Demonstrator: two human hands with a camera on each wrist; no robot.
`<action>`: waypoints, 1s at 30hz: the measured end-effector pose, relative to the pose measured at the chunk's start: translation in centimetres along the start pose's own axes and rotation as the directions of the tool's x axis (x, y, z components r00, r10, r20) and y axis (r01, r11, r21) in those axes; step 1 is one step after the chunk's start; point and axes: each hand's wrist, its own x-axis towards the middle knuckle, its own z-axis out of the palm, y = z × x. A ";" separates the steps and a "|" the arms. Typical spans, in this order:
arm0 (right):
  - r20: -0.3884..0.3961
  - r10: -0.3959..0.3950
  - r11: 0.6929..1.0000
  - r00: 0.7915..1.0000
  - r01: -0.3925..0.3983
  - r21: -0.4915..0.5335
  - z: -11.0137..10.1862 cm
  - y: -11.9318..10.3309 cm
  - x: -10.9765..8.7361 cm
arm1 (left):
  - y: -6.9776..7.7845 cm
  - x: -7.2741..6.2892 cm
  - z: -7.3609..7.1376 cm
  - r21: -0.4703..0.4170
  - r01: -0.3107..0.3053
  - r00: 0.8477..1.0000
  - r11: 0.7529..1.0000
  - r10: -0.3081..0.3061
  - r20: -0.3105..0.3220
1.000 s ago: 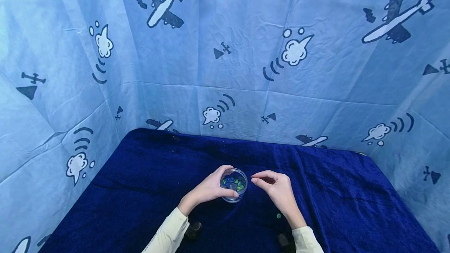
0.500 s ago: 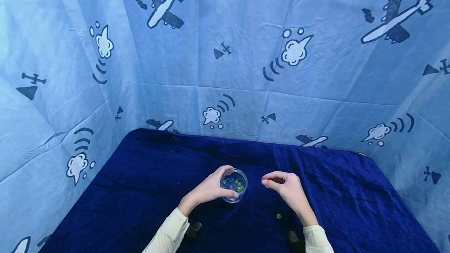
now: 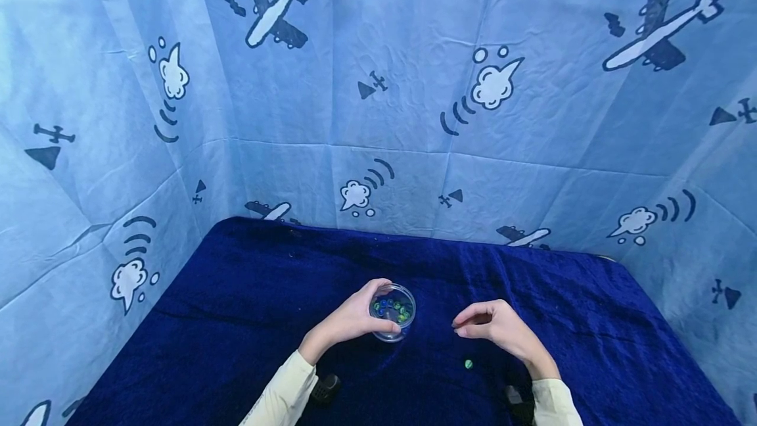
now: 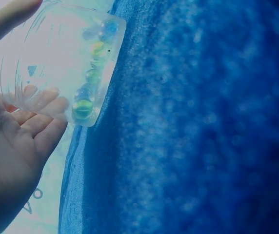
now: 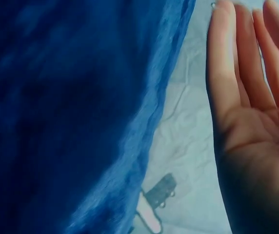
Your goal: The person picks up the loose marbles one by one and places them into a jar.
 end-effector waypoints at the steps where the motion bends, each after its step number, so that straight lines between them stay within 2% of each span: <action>1: 0.023 0.001 1.000 1.000 -0.001 0.016 -0.1 0.2 -0.1 | 0.0 0.0 0.0 0.002 0.002 1.000 1.000 -0.002 0.001; 7: 0.173 -0.033 0.995 0.984 0.015 0.099 -0.6 1.5 -0.7 | 0.1 -0.1 0.0 -0.003 0.009 1.000 1.000 -0.009 0.009; 12: 0.255 -0.054 0.993 0.965 0.024 0.117 -0.7 1.9 -1.0 | 0.0 -0.2 -0.1 -0.005 0.009 1.000 1.000 -0.009 0.016; 21: 0.302 -0.058 0.996 0.952 0.032 0.088 -0.5 2.2 -1.2 | 0.0 -0.3 -0.1 0.000 -0.005 1.000 1.000 0.005 0.008; 30: 0.343 -0.100 0.995 0.934 0.088 0.051 -0.6 2.6 -1.1 | 0.0 -0.2 0.0 0.002 -0.013 1.000 1.000 0.013 0.003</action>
